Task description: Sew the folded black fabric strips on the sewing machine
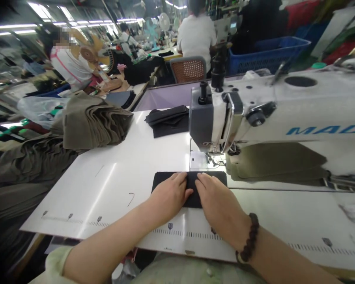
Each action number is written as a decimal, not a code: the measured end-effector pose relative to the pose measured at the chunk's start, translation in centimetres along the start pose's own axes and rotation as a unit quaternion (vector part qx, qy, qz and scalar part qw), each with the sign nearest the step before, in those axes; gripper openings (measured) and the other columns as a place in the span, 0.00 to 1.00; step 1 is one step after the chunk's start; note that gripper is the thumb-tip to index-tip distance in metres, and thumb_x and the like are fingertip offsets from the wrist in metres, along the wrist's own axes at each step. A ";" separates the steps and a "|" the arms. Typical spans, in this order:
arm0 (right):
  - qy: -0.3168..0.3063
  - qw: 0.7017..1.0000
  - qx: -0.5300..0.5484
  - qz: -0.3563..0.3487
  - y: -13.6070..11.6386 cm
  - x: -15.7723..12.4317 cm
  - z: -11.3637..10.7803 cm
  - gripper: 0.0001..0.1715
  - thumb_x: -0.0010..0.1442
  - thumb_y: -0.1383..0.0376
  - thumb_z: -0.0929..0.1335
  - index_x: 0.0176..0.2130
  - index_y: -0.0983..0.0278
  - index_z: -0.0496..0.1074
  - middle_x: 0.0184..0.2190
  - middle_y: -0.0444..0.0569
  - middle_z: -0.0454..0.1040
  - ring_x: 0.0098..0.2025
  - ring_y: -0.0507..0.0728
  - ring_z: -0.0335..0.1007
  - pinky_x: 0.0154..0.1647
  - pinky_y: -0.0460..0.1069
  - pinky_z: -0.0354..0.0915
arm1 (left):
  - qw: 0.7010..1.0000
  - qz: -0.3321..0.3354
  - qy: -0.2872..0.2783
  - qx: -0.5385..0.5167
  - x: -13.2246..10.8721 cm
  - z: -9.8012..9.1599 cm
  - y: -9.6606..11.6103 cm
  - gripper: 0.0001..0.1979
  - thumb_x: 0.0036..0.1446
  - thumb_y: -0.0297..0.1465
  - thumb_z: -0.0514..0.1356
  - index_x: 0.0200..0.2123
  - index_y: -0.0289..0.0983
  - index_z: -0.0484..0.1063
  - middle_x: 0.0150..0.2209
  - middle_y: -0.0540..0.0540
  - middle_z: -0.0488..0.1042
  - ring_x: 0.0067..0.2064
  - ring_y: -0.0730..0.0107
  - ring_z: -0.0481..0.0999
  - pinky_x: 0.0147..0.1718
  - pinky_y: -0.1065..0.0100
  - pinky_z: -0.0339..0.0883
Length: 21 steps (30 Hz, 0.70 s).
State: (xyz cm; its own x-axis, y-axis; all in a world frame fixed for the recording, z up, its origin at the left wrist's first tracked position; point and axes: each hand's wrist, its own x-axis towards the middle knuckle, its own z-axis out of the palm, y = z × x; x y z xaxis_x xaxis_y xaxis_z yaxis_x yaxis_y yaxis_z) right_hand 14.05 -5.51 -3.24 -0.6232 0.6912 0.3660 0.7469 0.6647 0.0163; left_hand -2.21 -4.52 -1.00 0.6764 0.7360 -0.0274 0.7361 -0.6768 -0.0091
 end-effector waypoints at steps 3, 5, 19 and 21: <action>-0.028 0.999 0.025 0.023 -0.5 -0.1 0.0 0.18 0.61 0.66 0.59 0.47 0.73 0.69 0.43 0.60 0.69 0.45 0.62 0.65 0.47 0.57 0.66 | 1.000 0.010 0.022 0.017 -0.3 1.0 0.3 0.17 0.63 0.27 0.45 0.42 0.24 0.69 0.39 0.35 0.71 0.44 0.53 0.67 0.42 0.56 0.64; -0.032 0.998 0.038 0.029 -0.7 -0.4 0.4 0.21 0.60 0.64 0.62 0.51 0.72 0.66 0.47 0.60 0.67 0.48 0.64 0.63 0.50 0.59 0.64 | 0.999 -0.019 0.041 -0.003 -0.6 1.6 0.4 0.18 0.62 0.29 0.46 0.50 0.23 0.64 0.47 0.33 0.68 0.47 0.52 0.65 0.44 0.55 0.63; -0.026 0.999 0.017 0.027 -0.4 -1.9 2.3 0.26 0.63 0.60 0.57 0.57 0.67 0.60 0.60 0.60 0.55 0.62 0.66 0.48 0.55 0.71 0.48 | 0.990 -0.123 0.019 -0.071 -2.0 2.4 -0.5 0.35 0.60 0.47 0.48 0.60 0.26 0.50 0.63 0.32 0.50 0.64 0.50 0.48 0.59 0.47 0.49; -0.028 0.999 0.019 0.027 -0.4 -1.9 2.4 0.26 0.62 0.60 0.58 0.57 0.67 0.60 0.60 0.61 0.54 0.61 0.66 0.48 0.55 0.71 0.49 | 0.988 -0.145 0.008 -0.047 -3.1 2.7 -1.6 0.39 0.59 0.50 0.47 0.61 0.24 0.48 0.63 0.30 0.47 0.65 0.49 0.45 0.59 0.45 0.47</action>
State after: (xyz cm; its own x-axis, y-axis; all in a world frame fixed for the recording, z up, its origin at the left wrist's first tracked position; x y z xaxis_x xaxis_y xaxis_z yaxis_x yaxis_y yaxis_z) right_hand 14.40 -6.42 -6.15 -0.5955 0.7402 0.3122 0.7706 0.6361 -0.0382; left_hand -5.56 -5.75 -3.62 0.4365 0.8995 -0.0216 0.8976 -0.4336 0.0796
